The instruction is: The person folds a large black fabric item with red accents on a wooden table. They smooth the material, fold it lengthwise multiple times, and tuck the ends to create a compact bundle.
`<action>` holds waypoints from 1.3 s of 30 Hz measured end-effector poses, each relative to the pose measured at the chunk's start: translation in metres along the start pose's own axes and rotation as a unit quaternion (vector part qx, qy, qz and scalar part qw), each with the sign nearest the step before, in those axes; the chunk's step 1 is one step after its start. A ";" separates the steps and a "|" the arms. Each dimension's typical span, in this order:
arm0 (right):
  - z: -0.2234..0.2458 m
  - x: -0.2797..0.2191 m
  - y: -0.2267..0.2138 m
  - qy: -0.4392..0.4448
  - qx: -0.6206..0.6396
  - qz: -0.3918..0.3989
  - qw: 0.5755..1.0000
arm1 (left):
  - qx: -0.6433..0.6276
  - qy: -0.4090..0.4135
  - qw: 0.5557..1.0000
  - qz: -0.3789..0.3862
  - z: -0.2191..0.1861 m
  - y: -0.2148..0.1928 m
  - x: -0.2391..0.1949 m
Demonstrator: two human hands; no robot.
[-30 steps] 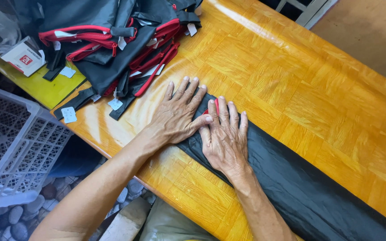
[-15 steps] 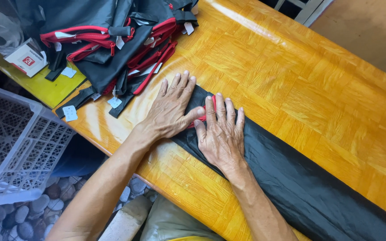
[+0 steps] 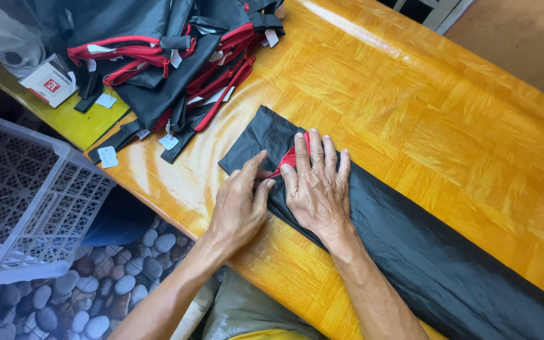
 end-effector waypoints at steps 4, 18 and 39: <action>-0.001 -0.001 -0.002 0.001 0.005 -0.006 1.000 | -0.058 -0.084 0.995 0.008 0.023 0.001 0.006; 0.000 -0.001 -0.003 -0.004 -0.005 -0.013 1.000 | -0.258 -0.173 0.947 0.085 0.007 0.009 0.004; 0.009 -0.004 -0.013 -0.024 0.015 0.003 1.000 | -0.009 -0.154 0.982 0.112 -0.004 -0.011 0.005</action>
Point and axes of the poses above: each hand's wrist, its own x-axis towards the middle knuckle, its own y-axis out of the palm, z = x × y, the point moved 10 cm from there along x, towards the middle knuckle, and after that the axes turned 7 degrees about -x, right-handed, at the moved point
